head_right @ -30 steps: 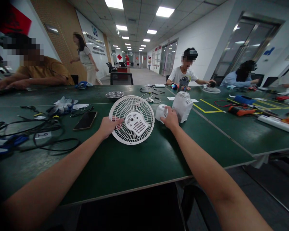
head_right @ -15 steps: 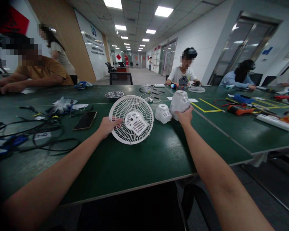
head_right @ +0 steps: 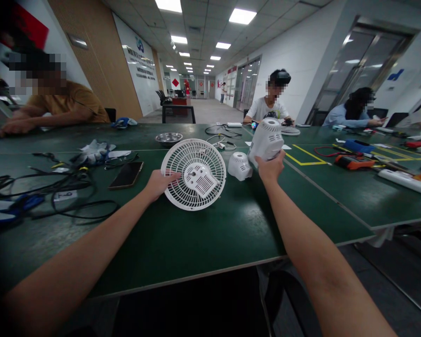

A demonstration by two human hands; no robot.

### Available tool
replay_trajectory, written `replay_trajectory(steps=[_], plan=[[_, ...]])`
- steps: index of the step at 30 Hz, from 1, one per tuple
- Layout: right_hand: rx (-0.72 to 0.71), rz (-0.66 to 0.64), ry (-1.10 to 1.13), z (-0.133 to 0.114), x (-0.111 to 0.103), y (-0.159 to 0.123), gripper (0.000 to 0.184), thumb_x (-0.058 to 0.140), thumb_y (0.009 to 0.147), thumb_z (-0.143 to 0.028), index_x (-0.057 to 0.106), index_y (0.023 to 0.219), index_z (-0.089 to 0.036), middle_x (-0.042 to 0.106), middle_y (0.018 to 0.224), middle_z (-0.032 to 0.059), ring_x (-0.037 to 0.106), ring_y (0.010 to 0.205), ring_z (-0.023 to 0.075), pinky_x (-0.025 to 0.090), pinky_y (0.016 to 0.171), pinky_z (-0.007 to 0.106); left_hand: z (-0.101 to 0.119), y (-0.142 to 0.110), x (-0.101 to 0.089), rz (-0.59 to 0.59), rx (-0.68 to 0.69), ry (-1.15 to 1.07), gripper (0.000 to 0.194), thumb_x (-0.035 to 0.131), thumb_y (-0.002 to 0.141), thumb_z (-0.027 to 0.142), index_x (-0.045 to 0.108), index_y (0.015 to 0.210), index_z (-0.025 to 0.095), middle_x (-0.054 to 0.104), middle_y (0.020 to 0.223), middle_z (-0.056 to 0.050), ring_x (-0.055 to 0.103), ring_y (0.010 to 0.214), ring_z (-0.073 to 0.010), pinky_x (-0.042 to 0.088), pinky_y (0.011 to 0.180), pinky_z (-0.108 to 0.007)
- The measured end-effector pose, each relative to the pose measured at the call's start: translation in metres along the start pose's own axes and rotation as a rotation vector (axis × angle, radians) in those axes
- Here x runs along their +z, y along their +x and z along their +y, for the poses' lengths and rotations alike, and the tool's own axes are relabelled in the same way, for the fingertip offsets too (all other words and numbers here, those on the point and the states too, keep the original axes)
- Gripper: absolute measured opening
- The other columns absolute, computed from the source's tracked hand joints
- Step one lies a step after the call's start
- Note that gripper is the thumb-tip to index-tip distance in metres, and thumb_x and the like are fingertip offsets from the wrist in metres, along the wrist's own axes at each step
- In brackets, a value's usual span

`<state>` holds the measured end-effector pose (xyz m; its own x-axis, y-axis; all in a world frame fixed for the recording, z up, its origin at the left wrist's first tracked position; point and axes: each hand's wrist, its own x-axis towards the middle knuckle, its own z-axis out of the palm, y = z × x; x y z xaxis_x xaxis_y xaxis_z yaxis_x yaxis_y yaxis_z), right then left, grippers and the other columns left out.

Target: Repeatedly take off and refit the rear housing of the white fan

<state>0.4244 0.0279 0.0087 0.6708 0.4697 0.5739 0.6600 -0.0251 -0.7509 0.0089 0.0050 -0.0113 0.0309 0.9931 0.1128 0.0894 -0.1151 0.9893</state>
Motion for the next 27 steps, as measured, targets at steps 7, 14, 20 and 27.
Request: replay_trajectory(steps=[7, 14, 20, 27], plan=[[-0.125, 0.057, 0.090, -0.033, -0.006, -0.015, 0.092, 0.082, 0.063, -0.044, 0.037, 0.139, -0.018, 0.069, 0.113, 0.0131, 0.071, 0.096, 0.0296, 0.053, 0.089, 0.043, 0.000, 0.002, 0.000, -0.005, -0.024, -0.004, 0.017, 0.082, 0.078, 0.023, 0.075, 0.090, 0.013, 0.077, 0.086, -0.009, 0.074, 0.074, -0.0214, 0.062, 0.075, -0.039], [-0.075, -0.236, -0.007, -0.042, 0.006, -0.036, 0.084, 0.083, 0.060, -0.048, 0.047, 0.131, -0.021, 0.070, 0.115, 0.0134, 0.069, 0.101, 0.0329, 0.052, 0.094, 0.049, 0.000, 0.000, 0.000, -0.010, -0.012, -0.012, 0.017, 0.081, 0.079, 0.023, 0.075, 0.091, 0.013, 0.077, 0.086, -0.010, 0.073, 0.074, -0.0214, 0.061, 0.075, -0.039], [-0.044, -0.303, -0.073, -0.038, 0.013, -0.042, 0.076, 0.081, 0.061, -0.054, 0.053, 0.122, -0.020, 0.071, 0.115, 0.0151, 0.068, 0.101, 0.0353, 0.052, 0.092, 0.052, 0.004, -0.003, 0.001, -0.010, -0.005, -0.023, 0.015, 0.081, 0.079, 0.023, 0.075, 0.088, 0.012, 0.077, 0.084, -0.009, 0.073, 0.074, -0.0207, 0.061, 0.076, -0.038], [-0.025, -0.191, -0.011, -0.025, 0.007, -0.024, 0.080, 0.084, 0.057, -0.053, 0.053, 0.124, -0.021, 0.070, 0.116, 0.0128, 0.067, 0.103, 0.0336, 0.051, 0.095, 0.051, 0.005, -0.004, 0.000, -0.013, -0.017, 0.000, 0.016, 0.081, 0.079, 0.023, 0.075, 0.090, 0.013, 0.077, 0.085, -0.009, 0.074, 0.074, -0.0214, 0.061, 0.075, -0.039]])
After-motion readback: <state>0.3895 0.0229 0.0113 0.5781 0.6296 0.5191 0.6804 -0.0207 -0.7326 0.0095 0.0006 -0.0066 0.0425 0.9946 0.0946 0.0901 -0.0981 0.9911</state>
